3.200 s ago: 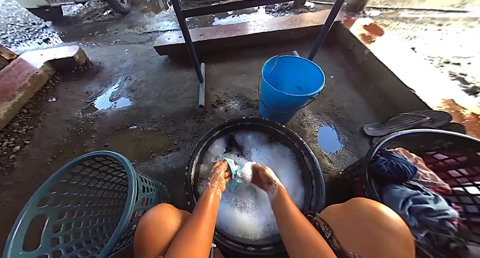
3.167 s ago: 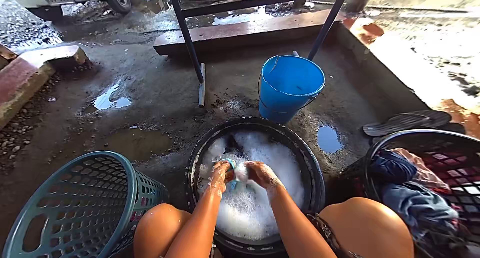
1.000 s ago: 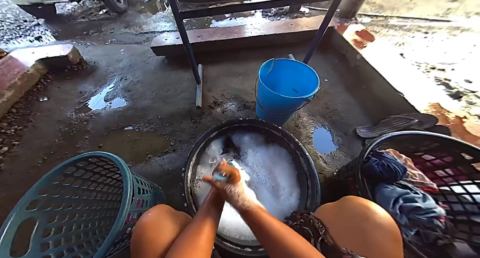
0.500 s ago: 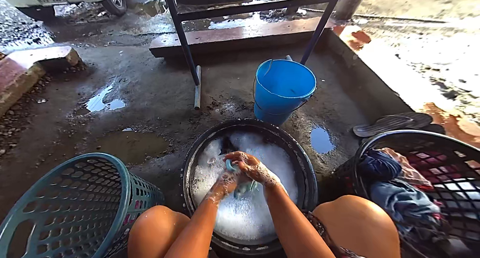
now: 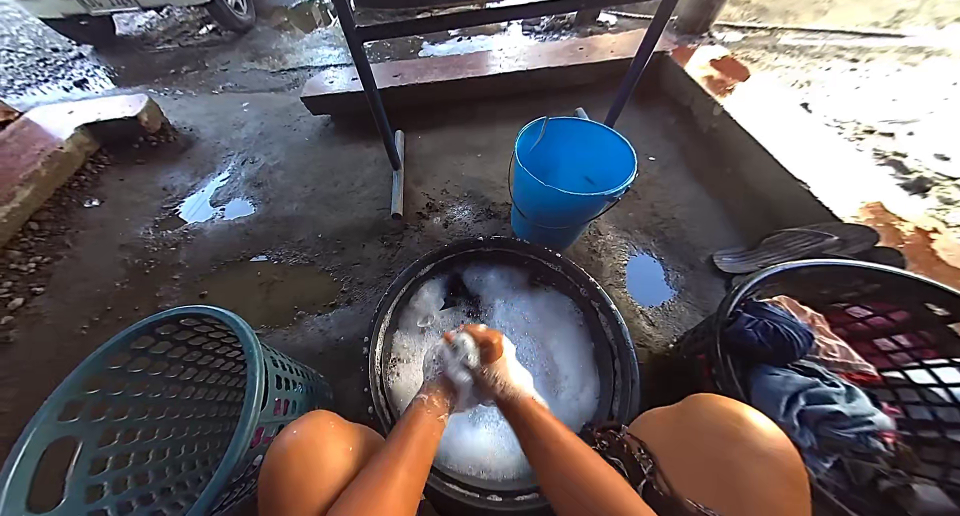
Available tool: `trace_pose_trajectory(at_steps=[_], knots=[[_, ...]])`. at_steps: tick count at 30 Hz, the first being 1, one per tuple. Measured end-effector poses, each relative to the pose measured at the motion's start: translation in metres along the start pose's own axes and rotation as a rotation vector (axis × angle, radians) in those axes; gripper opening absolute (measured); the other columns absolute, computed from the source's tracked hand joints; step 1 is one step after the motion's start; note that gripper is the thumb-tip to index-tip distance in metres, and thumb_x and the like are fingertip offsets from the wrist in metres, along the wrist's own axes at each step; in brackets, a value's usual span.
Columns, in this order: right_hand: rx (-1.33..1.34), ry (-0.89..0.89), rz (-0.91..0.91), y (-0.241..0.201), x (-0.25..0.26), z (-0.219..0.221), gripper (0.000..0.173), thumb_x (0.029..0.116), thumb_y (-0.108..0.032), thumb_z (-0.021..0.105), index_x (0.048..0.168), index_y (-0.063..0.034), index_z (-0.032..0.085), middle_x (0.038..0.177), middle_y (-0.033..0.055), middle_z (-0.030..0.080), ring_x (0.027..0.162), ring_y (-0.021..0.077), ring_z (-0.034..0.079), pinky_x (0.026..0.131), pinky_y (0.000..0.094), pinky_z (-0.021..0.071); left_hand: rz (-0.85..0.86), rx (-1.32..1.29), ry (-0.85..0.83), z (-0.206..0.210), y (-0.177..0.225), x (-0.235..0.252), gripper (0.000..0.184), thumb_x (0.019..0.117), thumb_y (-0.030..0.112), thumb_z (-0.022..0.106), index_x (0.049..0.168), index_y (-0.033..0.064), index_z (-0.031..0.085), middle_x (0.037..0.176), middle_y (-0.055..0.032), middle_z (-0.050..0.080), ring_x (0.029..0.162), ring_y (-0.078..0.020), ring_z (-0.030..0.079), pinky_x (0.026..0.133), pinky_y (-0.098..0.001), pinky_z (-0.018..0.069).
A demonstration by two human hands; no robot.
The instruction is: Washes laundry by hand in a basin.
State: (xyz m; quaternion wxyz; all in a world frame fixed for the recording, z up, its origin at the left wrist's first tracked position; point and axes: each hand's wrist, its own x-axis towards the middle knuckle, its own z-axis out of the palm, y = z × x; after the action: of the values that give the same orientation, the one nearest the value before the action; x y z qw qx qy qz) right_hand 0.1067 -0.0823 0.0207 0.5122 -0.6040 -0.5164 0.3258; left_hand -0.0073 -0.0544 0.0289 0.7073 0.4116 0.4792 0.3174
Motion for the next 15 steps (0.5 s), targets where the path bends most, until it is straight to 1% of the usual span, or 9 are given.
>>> trace_pose_trajectory(at_steps=[1,3,4,5,7,8,11,13,15], knots=[[-0.017,0.017,0.148,0.019,0.007,-0.015,0.029,0.0963,-0.026,0.063,0.106,-0.0017,0.074,0.101,0.0127,0.074,0.097,0.0211,0.07,0.091,0.0441,0.0573,-0.027,-0.013,-0.01,0.011,0.007,0.004,0.033,0.1101,0.022,0.04,0.13,0.0045,0.061,0.109,-0.0076,0.07,0.095,-0.0135,0.067,0.084,-0.0313,0.0566],[-0.059,-0.002,0.401,0.06,0.023,-0.047,0.039,0.1008,-0.037,0.059,0.115,-0.0036,0.073,0.109,0.0152,0.073,0.104,0.0251,0.069,0.096,0.0505,0.0534,-0.1,0.13,-0.129,0.015,0.015,0.005,0.032,0.1088,0.028,0.046,0.123,0.0041,0.063,0.1,-0.0084,0.07,0.085,-0.015,0.068,0.079,-0.0349,0.0589],[0.007,0.005,0.492,0.081,0.027,-0.058,0.041,0.1001,-0.038,0.062,0.114,-0.0003,0.07,0.104,0.0159,0.071,0.098,0.0238,0.067,0.091,0.048,0.054,-0.157,0.305,-0.171,0.014,0.015,0.007,0.031,0.1075,0.028,0.05,0.12,0.0034,0.064,0.096,-0.0085,0.068,0.082,-0.0145,0.065,0.077,-0.0341,0.0565],[0.038,-0.02,0.598,0.094,0.026,-0.065,0.042,0.1001,-0.038,0.064,0.115,0.0012,0.067,0.103,0.0164,0.069,0.095,0.0231,0.066,0.088,0.0452,0.0541,-0.252,0.489,-0.231,0.01,0.009,0.011,0.032,0.1056,0.029,0.055,0.121,0.0024,0.063,0.098,-0.011,0.066,0.084,-0.0163,0.063,0.079,-0.0348,0.0545],[-0.158,-0.275,0.773,0.112,0.021,-0.076,0.051,0.1017,-0.041,0.062,0.13,0.0027,0.063,0.126,0.0245,0.065,0.12,0.0336,0.062,0.106,0.0518,0.0463,-0.465,0.845,-0.419,0.009,-0.006,0.025,0.042,0.1042,0.03,0.057,0.131,-0.0018,0.056,0.118,-0.0188,0.061,0.101,-0.0236,0.059,0.09,-0.0404,0.048],[-0.323,-0.486,0.794,0.121,0.017,-0.075,0.055,0.1027,-0.04,0.061,0.135,0.0037,0.06,0.136,0.0273,0.06,0.131,0.0386,0.056,0.113,0.0567,0.0404,-0.468,1.008,-0.531,0.012,-0.022,0.036,0.046,0.104,0.035,0.057,0.129,-0.0037,0.058,0.121,-0.0211,0.063,0.107,-0.0276,0.062,0.095,-0.0445,0.0498],[-0.747,-1.01,0.809,0.128,-0.002,-0.044,0.047,0.1008,-0.031,0.061,0.131,0.0045,0.062,0.136,0.0282,0.06,0.131,0.0436,0.054,0.106,0.0665,0.0398,-0.431,1.412,-0.872,0.021,-0.074,0.049,0.048,0.1067,0.03,0.049,0.127,-0.0123,0.058,0.129,-0.0336,0.059,0.121,-0.0454,0.057,0.104,-0.0607,0.0415],[-0.811,-1.168,0.855,0.132,-0.023,-0.024,0.042,0.104,-0.024,0.054,0.132,0.0069,0.06,0.142,0.0277,0.056,0.135,0.0418,0.051,0.108,0.0649,0.0381,-0.527,1.525,-0.916,0.019,-0.115,0.041,0.043,0.1059,0.022,0.05,0.13,-0.0124,0.057,0.135,-0.0334,0.057,0.129,-0.0472,0.053,0.107,-0.0637,0.0377],[-0.757,-1.146,0.906,0.146,-0.037,-0.013,0.045,0.1068,-0.023,0.05,0.139,0.0081,0.055,0.149,0.0277,0.05,0.141,0.0407,0.045,0.114,0.0609,0.0331,-0.628,1.534,-0.832,0.011,-0.142,0.033,0.043,0.1076,0.021,0.047,0.136,-0.01,0.054,0.143,-0.0303,0.053,0.137,-0.044,0.047,0.113,-0.061,0.0335]])
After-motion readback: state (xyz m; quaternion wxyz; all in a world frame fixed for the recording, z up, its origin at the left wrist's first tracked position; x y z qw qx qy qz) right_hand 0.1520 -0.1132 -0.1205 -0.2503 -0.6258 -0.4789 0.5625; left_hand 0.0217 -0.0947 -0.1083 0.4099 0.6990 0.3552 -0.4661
